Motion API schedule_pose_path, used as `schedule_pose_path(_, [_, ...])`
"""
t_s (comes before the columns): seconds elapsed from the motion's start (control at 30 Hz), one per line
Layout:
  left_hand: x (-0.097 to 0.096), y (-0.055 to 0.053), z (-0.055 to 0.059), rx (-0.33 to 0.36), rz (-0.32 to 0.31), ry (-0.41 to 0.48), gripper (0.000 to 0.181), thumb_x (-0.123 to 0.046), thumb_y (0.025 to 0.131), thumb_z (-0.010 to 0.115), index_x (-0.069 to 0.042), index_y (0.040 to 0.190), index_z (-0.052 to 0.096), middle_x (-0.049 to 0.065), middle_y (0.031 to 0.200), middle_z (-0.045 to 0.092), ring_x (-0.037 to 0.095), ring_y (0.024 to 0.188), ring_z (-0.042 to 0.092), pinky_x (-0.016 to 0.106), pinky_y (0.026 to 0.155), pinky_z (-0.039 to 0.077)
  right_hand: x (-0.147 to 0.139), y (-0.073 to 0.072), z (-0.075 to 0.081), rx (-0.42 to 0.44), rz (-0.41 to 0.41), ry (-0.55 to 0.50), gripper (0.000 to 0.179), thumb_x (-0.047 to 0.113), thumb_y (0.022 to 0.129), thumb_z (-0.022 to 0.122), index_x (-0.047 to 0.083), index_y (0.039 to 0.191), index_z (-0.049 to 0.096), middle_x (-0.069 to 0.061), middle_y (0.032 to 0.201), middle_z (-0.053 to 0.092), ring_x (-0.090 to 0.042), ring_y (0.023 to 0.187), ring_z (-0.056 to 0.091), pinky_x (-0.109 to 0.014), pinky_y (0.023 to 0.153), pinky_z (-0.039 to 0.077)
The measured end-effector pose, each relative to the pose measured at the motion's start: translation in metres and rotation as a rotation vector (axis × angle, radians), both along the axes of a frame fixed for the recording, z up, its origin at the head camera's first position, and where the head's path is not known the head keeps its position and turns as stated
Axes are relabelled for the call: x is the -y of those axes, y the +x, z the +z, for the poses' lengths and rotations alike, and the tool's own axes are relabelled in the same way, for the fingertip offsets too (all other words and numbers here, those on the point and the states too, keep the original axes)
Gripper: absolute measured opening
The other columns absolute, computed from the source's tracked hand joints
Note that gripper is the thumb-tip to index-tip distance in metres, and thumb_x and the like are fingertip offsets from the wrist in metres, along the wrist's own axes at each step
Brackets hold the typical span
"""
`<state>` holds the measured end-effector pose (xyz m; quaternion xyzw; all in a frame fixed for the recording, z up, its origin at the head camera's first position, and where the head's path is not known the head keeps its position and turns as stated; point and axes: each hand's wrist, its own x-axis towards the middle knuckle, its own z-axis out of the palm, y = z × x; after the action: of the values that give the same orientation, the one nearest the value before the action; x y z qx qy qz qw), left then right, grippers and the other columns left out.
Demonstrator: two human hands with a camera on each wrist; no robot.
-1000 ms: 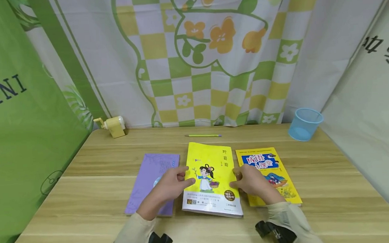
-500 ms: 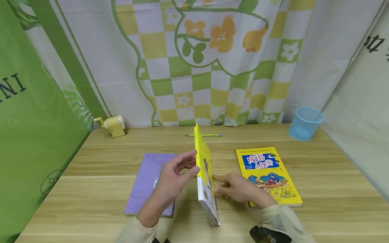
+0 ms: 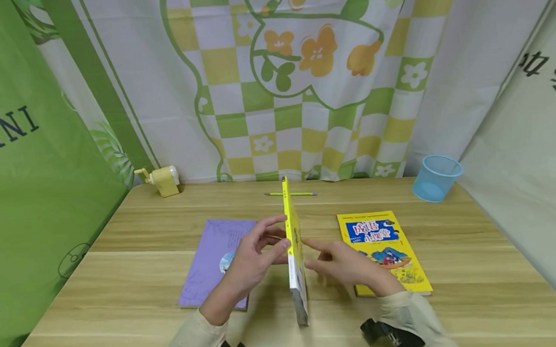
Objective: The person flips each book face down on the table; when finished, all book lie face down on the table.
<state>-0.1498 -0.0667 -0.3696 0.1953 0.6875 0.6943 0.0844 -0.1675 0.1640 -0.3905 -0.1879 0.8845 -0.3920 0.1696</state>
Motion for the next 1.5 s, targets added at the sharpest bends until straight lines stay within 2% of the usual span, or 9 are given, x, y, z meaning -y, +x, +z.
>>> schedule_pose_path(0.17, [-0.002,-0.001,-0.002,0.007,-0.011,0.017,0.052,-0.01,0.101,0.06,-0.005,0.149,0.043,0.025,0.122,0.051,0.018,0.104,0.059,0.039,0.083,0.062,-0.009,0.011,0.032,-0.094,-0.013,-0.222,0.056,0.029,0.105,0.055,0.014,0.156,0.039,-0.009,0.094,0.07,-0.025,0.076,0.064,-0.033,0.068,0.057])
schedule_pose_path(0.33, [-0.004,-0.003,-0.009,0.045,-0.056,0.042,0.055,-0.011,0.102,0.058,-0.004,0.153,0.037,0.023,0.121,0.049,0.018,0.102,0.06,0.046,0.084,0.061,-0.005,0.024,0.051,-0.069,0.014,-0.278,0.062,0.03,0.104,0.055,0.018,0.16,0.03,-0.011,0.102,0.069,-0.019,0.077,0.067,-0.034,0.072,0.059])
schedule_pose_path(0.6, [-0.011,-0.002,-0.025,0.123,-0.115,-0.141,0.062,-0.021,0.101,0.062,-0.024,0.157,0.035,0.021,0.12,0.056,0.035,0.11,0.062,0.046,0.083,0.061,-0.001,0.03,0.054,-0.025,0.035,-0.275,0.075,0.03,0.1,0.064,0.023,0.162,0.023,-0.018,0.111,0.063,-0.023,0.076,0.07,-0.032,0.071,0.06])
schedule_pose_path(0.83, [-0.013,-0.001,-0.026,0.13,-0.108,-0.152,0.061,-0.023,0.102,0.062,-0.029,0.157,0.035,0.021,0.12,0.055,0.039,0.109,0.062,0.044,0.079,0.062,-0.003,0.029,0.055,-0.009,0.028,-0.279,0.076,0.031,0.099,0.066,0.024,0.162,0.023,-0.018,0.113,0.062,-0.025,0.078,0.073,-0.031,0.074,0.06])
schedule_pose_path(0.97, [-0.015,-0.003,-0.033,0.128,-0.113,-0.248,0.067,-0.026,0.1,0.064,-0.029,0.158,0.032,0.021,0.119,0.057,0.032,0.101,0.065,0.044,0.077,0.062,-0.01,0.029,0.06,0.045,0.017,-0.279,0.078,0.031,0.098,0.067,0.023,0.162,0.022,-0.021,0.117,0.06,-0.025,0.082,0.073,-0.032,0.076,0.061])
schedule_pose_path(1.1, [-0.017,-0.003,-0.041,0.123,-0.136,-0.382,0.076,-0.027,0.098,0.068,-0.026,0.161,0.026,0.024,0.116,0.06,0.026,0.083,0.068,0.04,0.069,0.06,-0.023,0.028,0.064,0.09,0.012,-0.271,0.081,0.03,0.097,0.068,0.018,0.162,0.022,-0.024,0.121,0.059,-0.024,0.088,0.074,-0.034,0.075,0.062])
schedule_pose_path(1.27, [-0.019,-0.002,-0.045,0.047,-0.123,-0.536,0.081,-0.029,0.093,0.072,-0.018,0.16,0.028,0.022,0.106,0.063,0.02,0.072,0.063,0.032,0.06,0.054,-0.04,0.027,0.071,0.099,0.011,-0.226,0.082,0.028,0.096,0.07,0.012,0.161,0.024,-0.024,0.122,0.056,-0.026,0.086,0.072,-0.036,0.07,0.061])
schedule_pose_path(1.33, [-0.02,-0.002,-0.046,0.022,-0.111,-0.588,0.08,-0.03,0.092,0.073,-0.016,0.159,0.031,0.023,0.109,0.06,0.019,0.073,0.06,0.029,0.059,0.052,-0.044,0.028,0.074,0.114,0.01,-0.218,0.084,0.026,0.095,0.072,0.01,0.161,0.023,-0.023,0.121,0.053,-0.025,0.086,0.071,-0.036,0.069,0.059])
schedule_pose_path(1.5, [-0.022,0.001,-0.046,0.043,-0.087,-0.658,0.077,-0.034,0.091,0.074,-0.022,0.157,0.037,0.027,0.121,0.051,0.021,0.08,0.056,0.031,0.062,0.05,-0.049,0.031,0.077,0.115,0.048,-0.244,0.086,0.017,0.094,0.071,-0.001,0.159,0.018,-0.021,0.113,0.046,-0.022,0.089,0.07,-0.03,0.066,0.057])
